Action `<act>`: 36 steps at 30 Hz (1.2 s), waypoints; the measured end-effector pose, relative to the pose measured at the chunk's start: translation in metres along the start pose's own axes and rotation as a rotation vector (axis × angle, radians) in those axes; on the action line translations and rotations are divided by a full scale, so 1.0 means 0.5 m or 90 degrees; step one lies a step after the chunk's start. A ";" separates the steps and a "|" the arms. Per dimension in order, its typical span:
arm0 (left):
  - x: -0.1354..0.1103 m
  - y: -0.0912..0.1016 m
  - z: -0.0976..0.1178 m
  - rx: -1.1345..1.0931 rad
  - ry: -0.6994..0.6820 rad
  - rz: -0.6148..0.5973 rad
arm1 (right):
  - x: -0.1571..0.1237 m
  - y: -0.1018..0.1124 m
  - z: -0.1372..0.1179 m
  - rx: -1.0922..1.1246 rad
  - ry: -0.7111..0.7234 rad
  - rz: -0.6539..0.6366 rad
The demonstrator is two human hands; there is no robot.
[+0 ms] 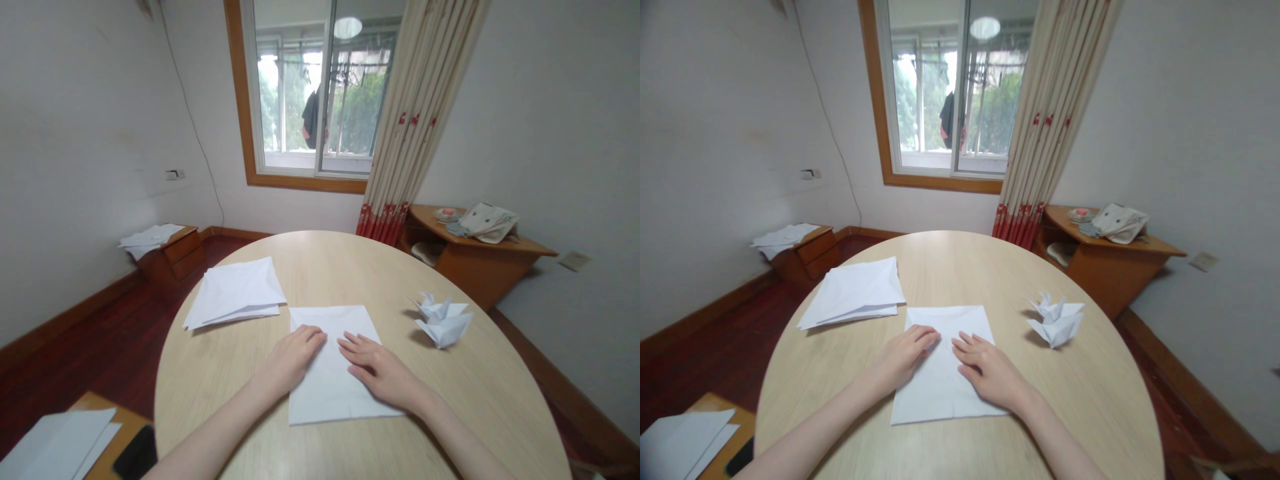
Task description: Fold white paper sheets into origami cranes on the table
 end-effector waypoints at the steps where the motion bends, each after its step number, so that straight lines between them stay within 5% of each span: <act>1: -0.001 0.002 -0.001 -0.002 0.006 0.000 | -0.001 -0.002 0.000 0.009 0.000 -0.008; 15: 0.000 0.011 0.005 -0.046 0.081 -0.070 | -0.004 -0.013 0.020 0.033 -0.050 -0.073; 21: -0.010 0.004 0.001 -0.103 0.058 -0.179 | -0.006 -0.015 0.022 0.009 -0.083 -0.086; 26: -0.017 -0.004 0.000 -0.101 -0.009 -0.204 | -0.004 -0.015 0.022 0.032 -0.090 -0.084; 36: -0.009 0.015 -0.004 -0.168 0.005 -0.233 | -0.004 -0.013 0.017 0.019 -0.106 -0.087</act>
Point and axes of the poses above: each hand's wrist, its own x-axis towards the middle knuckle, its own y-axis out of the back of the hand, z = x × y, the point moved 3 cm from there along x, towards the middle knuckle
